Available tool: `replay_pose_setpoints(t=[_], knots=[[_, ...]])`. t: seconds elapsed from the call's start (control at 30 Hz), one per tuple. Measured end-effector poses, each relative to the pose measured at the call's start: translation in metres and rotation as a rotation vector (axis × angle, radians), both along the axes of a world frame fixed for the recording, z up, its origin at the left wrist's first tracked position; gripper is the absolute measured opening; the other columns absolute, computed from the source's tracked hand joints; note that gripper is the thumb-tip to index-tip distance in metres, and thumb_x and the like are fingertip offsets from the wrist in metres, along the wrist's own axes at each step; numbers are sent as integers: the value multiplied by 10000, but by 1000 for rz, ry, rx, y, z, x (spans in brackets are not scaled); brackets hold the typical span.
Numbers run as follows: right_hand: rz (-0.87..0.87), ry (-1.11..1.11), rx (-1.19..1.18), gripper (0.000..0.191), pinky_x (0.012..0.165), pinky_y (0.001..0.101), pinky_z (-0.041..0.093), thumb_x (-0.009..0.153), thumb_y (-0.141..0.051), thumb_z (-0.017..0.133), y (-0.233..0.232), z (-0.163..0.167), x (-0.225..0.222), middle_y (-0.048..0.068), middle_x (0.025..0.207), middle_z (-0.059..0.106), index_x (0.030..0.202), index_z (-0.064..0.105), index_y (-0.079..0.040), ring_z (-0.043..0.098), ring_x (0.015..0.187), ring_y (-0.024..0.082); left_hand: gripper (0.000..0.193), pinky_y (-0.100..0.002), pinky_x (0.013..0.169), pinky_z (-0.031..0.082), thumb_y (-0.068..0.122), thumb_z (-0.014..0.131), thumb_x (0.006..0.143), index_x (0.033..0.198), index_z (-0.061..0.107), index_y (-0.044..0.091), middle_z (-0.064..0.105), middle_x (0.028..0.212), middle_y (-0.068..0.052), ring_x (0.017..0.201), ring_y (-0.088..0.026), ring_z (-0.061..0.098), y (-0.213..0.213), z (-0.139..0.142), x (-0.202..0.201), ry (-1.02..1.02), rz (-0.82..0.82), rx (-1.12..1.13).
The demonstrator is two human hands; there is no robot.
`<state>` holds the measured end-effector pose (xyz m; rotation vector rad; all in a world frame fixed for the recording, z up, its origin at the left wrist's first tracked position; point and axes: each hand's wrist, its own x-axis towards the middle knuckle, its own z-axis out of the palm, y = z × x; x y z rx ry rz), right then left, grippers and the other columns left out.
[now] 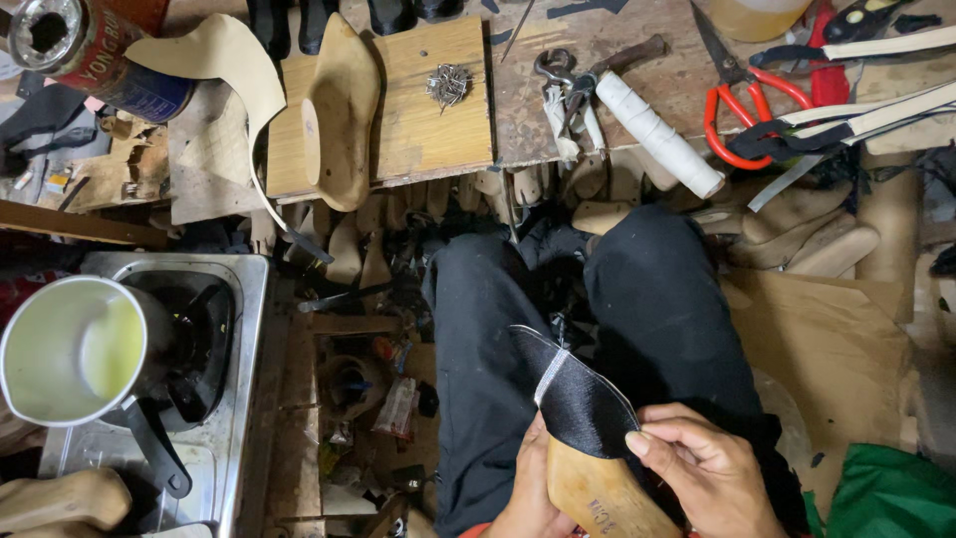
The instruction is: The person repairs a black high-heeled shoe by applying a sole piece, hammering nails into the heel, and attaching a decorative strip to the upper. They use a hammer, nails, and a stapler-like tool to secure components on a wooden last.
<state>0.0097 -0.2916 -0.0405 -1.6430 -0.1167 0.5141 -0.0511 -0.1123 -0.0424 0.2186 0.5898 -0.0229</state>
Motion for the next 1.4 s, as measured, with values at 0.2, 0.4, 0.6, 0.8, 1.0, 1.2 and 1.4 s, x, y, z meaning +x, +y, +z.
replay_pose_setpoints(t=[0.2,0.4,0.6,0.8,1.0,1.2,1.4], knots=[[0,7,-8,147,714,248,594,843,-19,754,0,-2,-1,104,1042,761,962,777,65,716,845,108,259,-351,843,587,224,504,1040,1204,644,81,728,1089,-85,954,-195,715,1,1,-2,-33,-2,10],[11,24,-25,146,693,245,586,845,-21,754,-3,-1,0,101,1041,753,964,779,60,704,814,102,275,-358,857,590,223,497,1033,1217,636,74,726,1102,-90,968,-204,718,1,0,-3,-38,14,-9],[22,24,12,146,703,243,583,850,-14,745,-2,0,1,103,1038,746,971,773,62,706,831,103,291,-357,867,589,225,496,1038,1244,626,66,724,1124,-96,986,-207,717,-1,1,-2,-69,12,6],[23,-7,48,142,692,254,572,841,24,749,-6,-1,1,122,1073,728,969,778,79,698,846,119,298,-349,880,583,257,500,1048,1248,614,68,715,1141,-94,1002,-199,711,-1,2,-5,-140,5,17],[79,-44,238,136,913,336,580,875,55,722,-6,-11,-5,197,1202,621,1005,723,97,666,1082,219,320,-361,878,581,294,510,1060,1232,613,45,715,1142,-118,1004,-219,710,2,8,-8,-251,-17,25],[128,-7,349,119,1085,456,471,872,60,713,-10,-23,-9,260,1426,489,989,691,70,585,1280,330,360,-355,916,578,280,492,1050,1256,619,14,718,1165,-146,1031,-227,712,6,13,-11,-310,-71,105],[130,109,397,271,1112,509,443,855,36,744,-13,-21,-6,240,1534,415,1101,631,42,538,1362,366,328,-374,864,580,284,518,1044,1235,618,38,722,1119,-134,978,-237,720,4,7,-12,-159,-98,20]])
